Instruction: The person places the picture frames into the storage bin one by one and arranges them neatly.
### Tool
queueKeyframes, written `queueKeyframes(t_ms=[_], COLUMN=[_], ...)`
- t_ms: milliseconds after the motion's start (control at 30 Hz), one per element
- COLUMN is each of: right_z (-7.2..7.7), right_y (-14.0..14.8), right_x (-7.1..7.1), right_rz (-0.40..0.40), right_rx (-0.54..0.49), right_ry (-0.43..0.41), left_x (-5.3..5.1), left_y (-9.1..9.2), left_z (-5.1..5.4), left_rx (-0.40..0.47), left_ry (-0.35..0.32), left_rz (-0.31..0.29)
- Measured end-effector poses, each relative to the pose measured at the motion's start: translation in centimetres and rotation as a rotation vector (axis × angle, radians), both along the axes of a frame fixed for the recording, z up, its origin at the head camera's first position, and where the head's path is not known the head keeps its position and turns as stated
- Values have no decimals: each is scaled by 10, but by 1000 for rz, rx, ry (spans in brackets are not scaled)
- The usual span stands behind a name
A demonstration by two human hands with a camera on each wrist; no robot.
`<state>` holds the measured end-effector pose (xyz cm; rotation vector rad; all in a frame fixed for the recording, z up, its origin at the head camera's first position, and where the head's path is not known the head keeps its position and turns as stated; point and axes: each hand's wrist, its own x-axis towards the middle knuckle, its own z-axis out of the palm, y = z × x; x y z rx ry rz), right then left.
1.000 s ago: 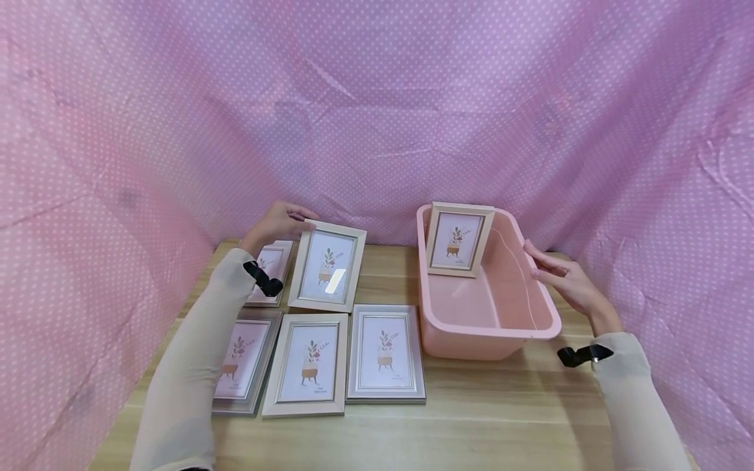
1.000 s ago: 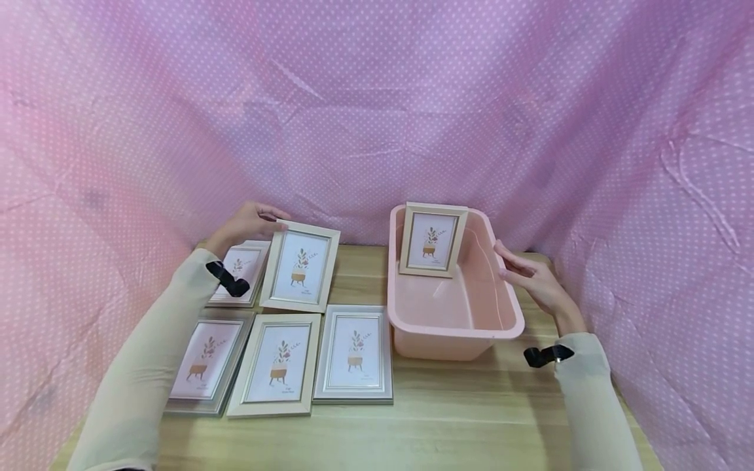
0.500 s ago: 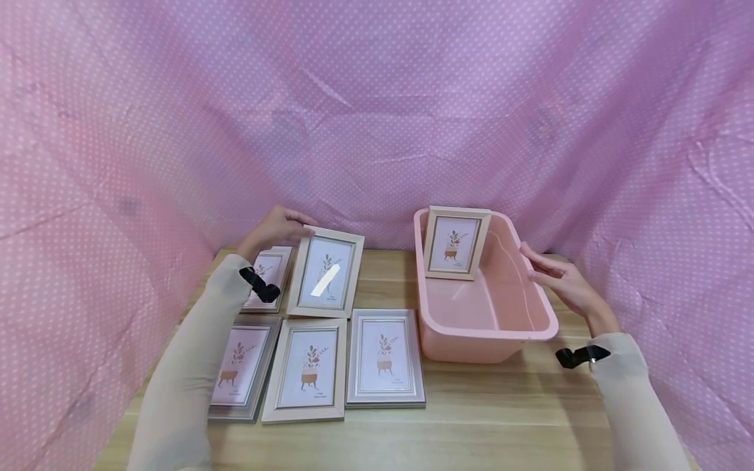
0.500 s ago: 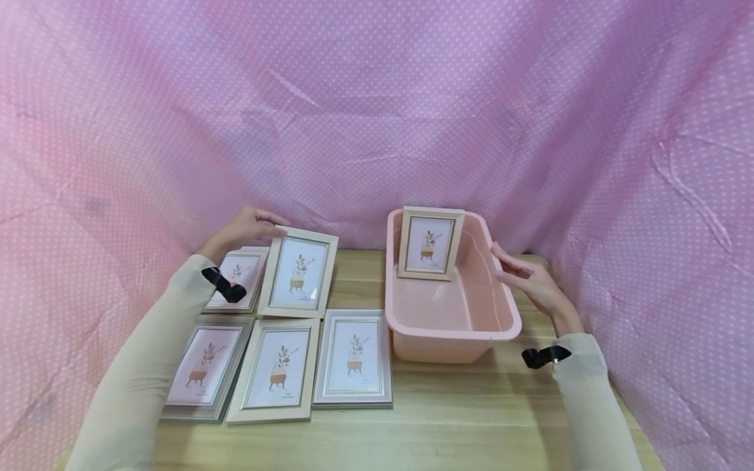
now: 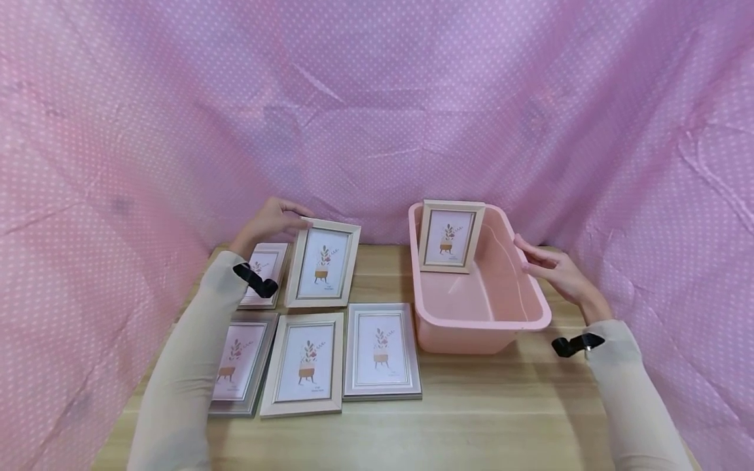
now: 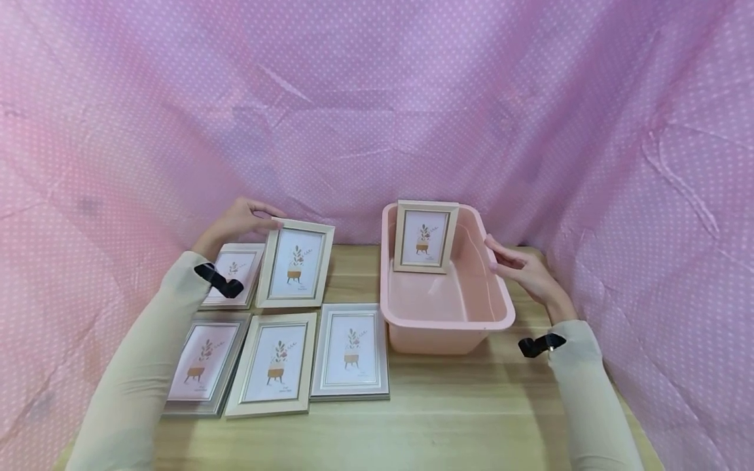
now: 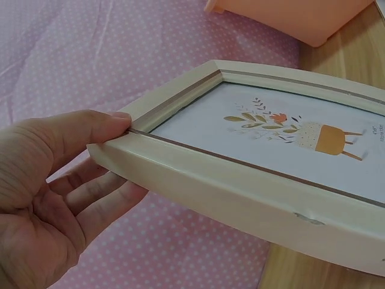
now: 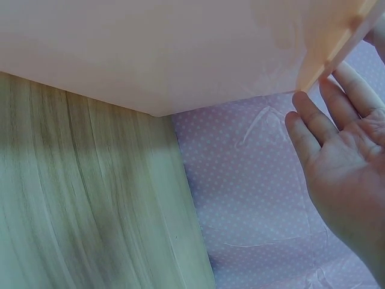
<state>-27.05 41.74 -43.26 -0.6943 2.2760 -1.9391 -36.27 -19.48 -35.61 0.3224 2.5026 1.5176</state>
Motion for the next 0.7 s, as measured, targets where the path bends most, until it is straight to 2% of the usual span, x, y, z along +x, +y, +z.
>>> queueKeyframes(t_ms=[167,333,433,533,700], right_z=[0,1,1,0,-1], right_y=[1,0,-1,-1,0], right_x=[-1,1,1,1,0], right_rz=[6,-8,-1,13,36], right_rx=[-4,13,10,-13,-42], right_ry=[0,1,1,3,12], left_x=[1,1,3,6,10], left_y=[-2,-6,-7,-5,-2], left_z=[5,10,17,25,35], left_rx=[38,29,37,84,123], left_ry=[20,79,123,152,159], left_rz=[16,21,19,21,33])
